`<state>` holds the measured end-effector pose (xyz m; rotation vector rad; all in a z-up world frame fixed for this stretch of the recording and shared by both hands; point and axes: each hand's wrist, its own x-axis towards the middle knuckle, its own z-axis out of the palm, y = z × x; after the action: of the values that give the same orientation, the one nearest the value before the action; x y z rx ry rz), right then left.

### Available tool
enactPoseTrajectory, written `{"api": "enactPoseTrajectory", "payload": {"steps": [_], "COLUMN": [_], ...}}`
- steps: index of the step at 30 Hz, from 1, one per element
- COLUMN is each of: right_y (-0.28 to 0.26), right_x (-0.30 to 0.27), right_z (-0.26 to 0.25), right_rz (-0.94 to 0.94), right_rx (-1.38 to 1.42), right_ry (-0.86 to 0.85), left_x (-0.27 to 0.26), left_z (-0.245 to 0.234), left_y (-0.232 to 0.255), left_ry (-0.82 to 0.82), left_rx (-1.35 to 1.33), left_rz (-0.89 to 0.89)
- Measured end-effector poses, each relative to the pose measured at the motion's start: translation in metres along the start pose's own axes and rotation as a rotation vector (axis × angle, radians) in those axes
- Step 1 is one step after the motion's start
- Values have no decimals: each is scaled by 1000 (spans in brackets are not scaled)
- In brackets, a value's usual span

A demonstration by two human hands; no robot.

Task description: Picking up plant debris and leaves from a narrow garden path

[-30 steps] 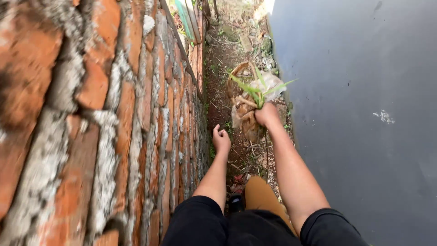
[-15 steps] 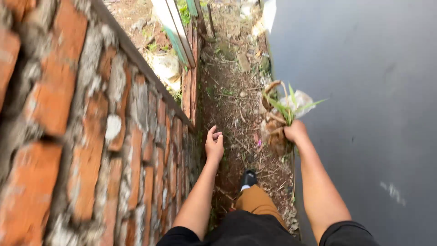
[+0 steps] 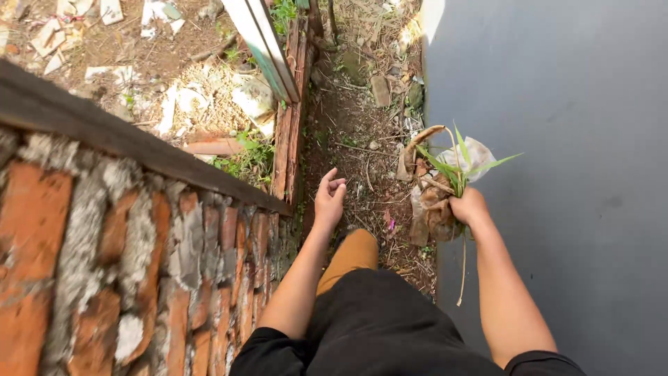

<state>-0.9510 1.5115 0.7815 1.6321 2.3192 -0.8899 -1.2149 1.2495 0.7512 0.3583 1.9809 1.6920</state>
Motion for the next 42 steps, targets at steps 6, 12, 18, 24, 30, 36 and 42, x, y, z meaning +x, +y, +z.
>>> {"api": "enactPoseTrajectory", "payload": {"steps": [6, 12, 18, 24, 30, 36, 42], "right_y": [-25, -89, -161, -227, -294, -395, -422], "right_x": [67, 171, 264, 336, 416, 463, 572], "right_z": [-34, -69, -121, -132, -121, -132, -82], "right_rz": [4, -33, -64, -125, -247, -394, -593], "right_rx": [58, 74, 28, -2, -63, -323, -671], "right_ry": [33, -1, 2, -40, -131, -366, -604], "left_x": [98, 215, 325, 374, 450, 492, 528], "left_z": [25, 66, 79, 82, 82, 81, 102], "left_y": [-18, 9, 49, 108, 59, 74, 82], "left_ry": [15, -18, 20, 101, 187, 304, 451], "left_rx": [-36, 0, 102, 36, 11, 111, 34], "left_rz": [-61, -50, -28, -53, -62, -114, -238]}}
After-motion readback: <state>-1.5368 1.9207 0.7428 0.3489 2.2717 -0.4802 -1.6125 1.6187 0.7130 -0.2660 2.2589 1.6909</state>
